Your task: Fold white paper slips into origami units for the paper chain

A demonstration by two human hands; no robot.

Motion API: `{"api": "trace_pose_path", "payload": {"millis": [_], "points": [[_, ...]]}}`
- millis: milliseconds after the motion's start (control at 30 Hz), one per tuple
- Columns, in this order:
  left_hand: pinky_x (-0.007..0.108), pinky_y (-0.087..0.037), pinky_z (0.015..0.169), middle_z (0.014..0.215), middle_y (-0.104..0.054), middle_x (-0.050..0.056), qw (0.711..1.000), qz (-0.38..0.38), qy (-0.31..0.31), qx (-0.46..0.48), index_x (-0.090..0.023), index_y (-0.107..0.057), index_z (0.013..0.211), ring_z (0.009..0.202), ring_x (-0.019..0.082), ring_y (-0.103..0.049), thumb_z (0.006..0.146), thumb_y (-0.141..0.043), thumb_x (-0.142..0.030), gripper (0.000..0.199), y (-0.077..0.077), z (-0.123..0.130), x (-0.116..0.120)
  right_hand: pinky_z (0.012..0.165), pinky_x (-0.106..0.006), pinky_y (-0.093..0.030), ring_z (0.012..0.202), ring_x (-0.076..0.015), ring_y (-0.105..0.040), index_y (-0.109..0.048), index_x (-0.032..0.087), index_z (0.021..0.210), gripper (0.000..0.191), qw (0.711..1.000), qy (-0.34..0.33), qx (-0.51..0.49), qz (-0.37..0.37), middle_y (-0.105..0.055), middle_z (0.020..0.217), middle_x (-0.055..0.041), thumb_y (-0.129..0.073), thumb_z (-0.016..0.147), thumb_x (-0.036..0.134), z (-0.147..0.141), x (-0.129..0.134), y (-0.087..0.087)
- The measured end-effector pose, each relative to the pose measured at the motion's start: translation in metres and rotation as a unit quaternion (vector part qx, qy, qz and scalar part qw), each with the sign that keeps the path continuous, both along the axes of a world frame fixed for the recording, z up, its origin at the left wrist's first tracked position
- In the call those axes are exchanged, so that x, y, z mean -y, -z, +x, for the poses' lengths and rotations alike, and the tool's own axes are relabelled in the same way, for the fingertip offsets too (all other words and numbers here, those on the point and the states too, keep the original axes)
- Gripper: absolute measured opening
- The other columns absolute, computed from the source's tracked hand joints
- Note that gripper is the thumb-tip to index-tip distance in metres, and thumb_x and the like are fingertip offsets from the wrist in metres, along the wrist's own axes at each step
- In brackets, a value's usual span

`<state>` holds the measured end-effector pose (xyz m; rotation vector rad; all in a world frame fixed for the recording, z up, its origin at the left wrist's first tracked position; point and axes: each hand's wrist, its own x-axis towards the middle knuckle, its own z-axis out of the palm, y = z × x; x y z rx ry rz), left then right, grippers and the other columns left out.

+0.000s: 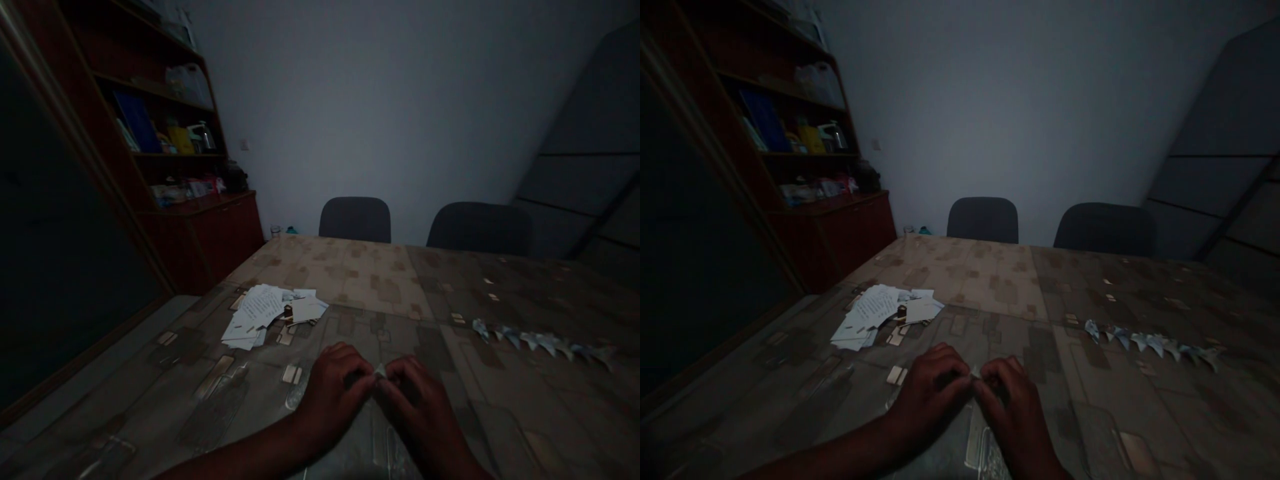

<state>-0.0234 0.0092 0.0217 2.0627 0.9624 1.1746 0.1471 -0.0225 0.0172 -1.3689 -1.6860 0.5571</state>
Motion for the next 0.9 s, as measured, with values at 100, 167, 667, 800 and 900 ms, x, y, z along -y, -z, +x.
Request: {"api": "trace_pose_path", "payload": {"millis": [100, 167, 667, 800, 900], "points": [[0.030, -0.040, 0.067, 0.068, -0.062, 0.003, 1.000, 0.005, -0.004, 0.004, -0.016, -0.064, 0.069, 0.071, 0.018, -0.056, 0.085, -0.059, -0.029, 0.021, 0.005, 0.002, 0.001, 0.063, -0.029, -0.044, 0.068, -0.0188, -0.057, -0.057, 0.022, 0.069, 0.021, 1.000, -0.009, 0.019, -0.013, -0.059, 0.071, -0.0011, -0.054, 0.087, 0.034, 0.002, 0.000, 0.001], [0.029, -0.040, 0.066, 0.067, -0.061, 0.003, 1.000, -0.015, -0.004, 0.007, -0.016, -0.063, 0.068, 0.070, 0.018, -0.056, 0.085, -0.060, -0.028, 0.021, 0.010, 0.001, 0.001, 0.065, -0.029, -0.044, 0.071, -0.0194, -0.058, -0.058, 0.021, 0.072, 0.022, 0.999, -0.025, 0.026, -0.029, -0.060, 0.073, -0.0017, -0.052, 0.088, 0.035, 0.003, -0.001, 0.003], [0.024, -0.039, 0.061, 0.065, -0.057, 0.000, 0.985, -0.166, -0.009, 0.052, -0.015, -0.061, 0.064, 0.064, 0.014, -0.053, 0.075, -0.062, -0.018, 0.012, 0.016, 0.000, 0.003, 0.064, -0.028, -0.045, 0.070, -0.0195, -0.061, -0.064, 0.021, 0.083, 0.017, 0.999, 0.001, -0.017, -0.051, -0.064, 0.073, -0.0014, -0.056, 0.083, 0.036, 0.005, -0.002, 0.002], [0.024, -0.039, 0.061, 0.064, -0.057, -0.001, 0.979, -0.194, -0.005, 0.068, -0.015, -0.060, 0.063, 0.063, 0.013, -0.052, 0.074, -0.062, -0.016, 0.011, 0.016, 0.003, 0.006, 0.061, -0.027, -0.044, 0.066, -0.0183, -0.059, -0.063, 0.021, 0.075, 0.017, 0.999, -0.010, -0.034, -0.042, -0.062, 0.068, -0.0002, -0.055, 0.083, 0.034, 0.004, -0.001, 0.004], [0.024, -0.041, 0.061, 0.065, -0.058, 0.000, 0.976, -0.204, -0.005, 0.081, -0.016, -0.060, 0.064, 0.064, 0.014, -0.053, 0.075, -0.062, -0.019, 0.011, 0.014, 0.003, 0.006, 0.061, -0.027, -0.045, 0.067, -0.0177, -0.059, -0.062, 0.022, 0.079, 0.016, 0.997, -0.010, -0.053, -0.048, -0.062, 0.070, 0.0001, -0.055, 0.084, 0.035, 0.004, 0.001, 0.006]]}}
